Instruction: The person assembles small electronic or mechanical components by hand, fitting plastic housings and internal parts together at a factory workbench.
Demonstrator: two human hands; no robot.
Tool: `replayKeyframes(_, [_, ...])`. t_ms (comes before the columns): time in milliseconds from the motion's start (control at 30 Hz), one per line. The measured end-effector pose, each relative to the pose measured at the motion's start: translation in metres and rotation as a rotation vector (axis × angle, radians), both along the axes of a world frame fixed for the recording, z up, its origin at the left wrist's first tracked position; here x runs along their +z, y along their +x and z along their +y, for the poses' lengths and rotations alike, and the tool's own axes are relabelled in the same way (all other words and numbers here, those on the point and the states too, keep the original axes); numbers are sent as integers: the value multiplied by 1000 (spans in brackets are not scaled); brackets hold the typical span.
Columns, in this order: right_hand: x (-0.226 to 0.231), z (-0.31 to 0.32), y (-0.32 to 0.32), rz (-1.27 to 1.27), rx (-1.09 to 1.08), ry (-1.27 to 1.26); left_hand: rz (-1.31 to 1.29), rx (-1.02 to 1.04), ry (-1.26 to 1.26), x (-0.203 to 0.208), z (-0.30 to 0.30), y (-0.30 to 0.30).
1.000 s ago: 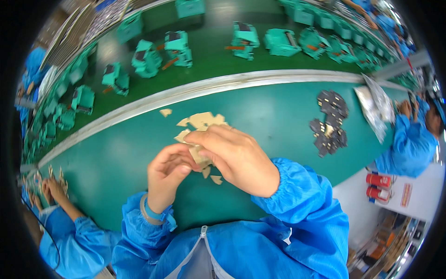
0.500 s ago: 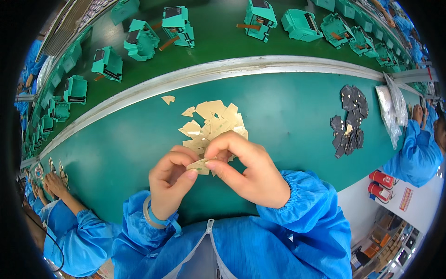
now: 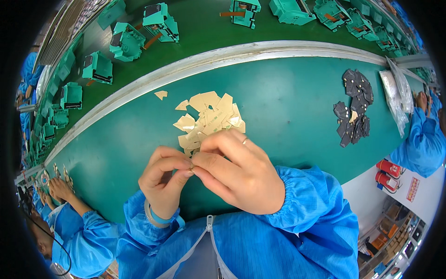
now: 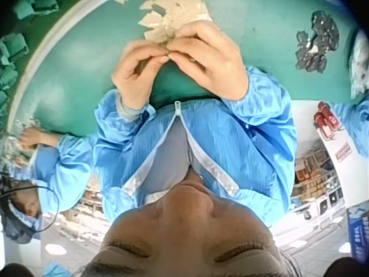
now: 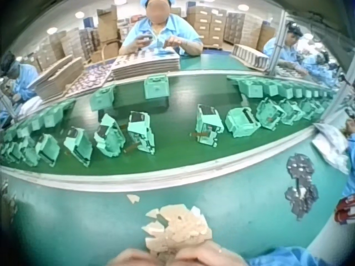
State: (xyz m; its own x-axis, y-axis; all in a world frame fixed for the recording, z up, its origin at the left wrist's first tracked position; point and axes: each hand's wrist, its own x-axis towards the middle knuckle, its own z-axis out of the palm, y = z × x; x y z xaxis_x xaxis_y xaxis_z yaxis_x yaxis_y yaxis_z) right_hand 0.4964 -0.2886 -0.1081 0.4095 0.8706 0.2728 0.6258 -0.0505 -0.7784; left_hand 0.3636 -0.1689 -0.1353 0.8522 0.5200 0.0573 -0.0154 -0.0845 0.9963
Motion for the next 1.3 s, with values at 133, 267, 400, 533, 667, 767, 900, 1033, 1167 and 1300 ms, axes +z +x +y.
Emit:
replayKeyframes(133, [-8, -2, -5, 56, -8, 34, -24, 18, 217, -1, -3, 1])
replayKeyframes(267, [-9, -2, -5, 62, -16, 38, -30, 37, 262, -1, -5, 3])
replayKeyframes(400, [-9, -2, -5, 151, -17, 32, -27, 43, 259, -2, -5, 3])
replayKeyframes(533, [-9, -1, -7, 171, -23, 27, -19, 30, 267, -2, -4, 2])
replayKeyframes(667, [-9, -2, -6, 195, -26, 5, -20, 21, 297, -3, -3, 3])
replayKeyframes(767, [-8, -1, -4, 235, -47, 4, -11, 12, 256, -1, -3, 5])
replayKeyframes(900, [-11, 1, 13, 309, -183, 97, 11, 29, 109, -5, -1, 2])
replayKeyframes(1033, [-11, 0, 17, 374, -274, 14, -27, 106, -216, -10, 1, 2])
replayKeyframes(1167, [-19, 2, 8, 201, -176, -117, -55, 87, -500, -10, 4, -2])
replayKeyframes(1300, [-24, 6, 11, 80, -95, -26, -96, 132, -570, -8, -3, 1])
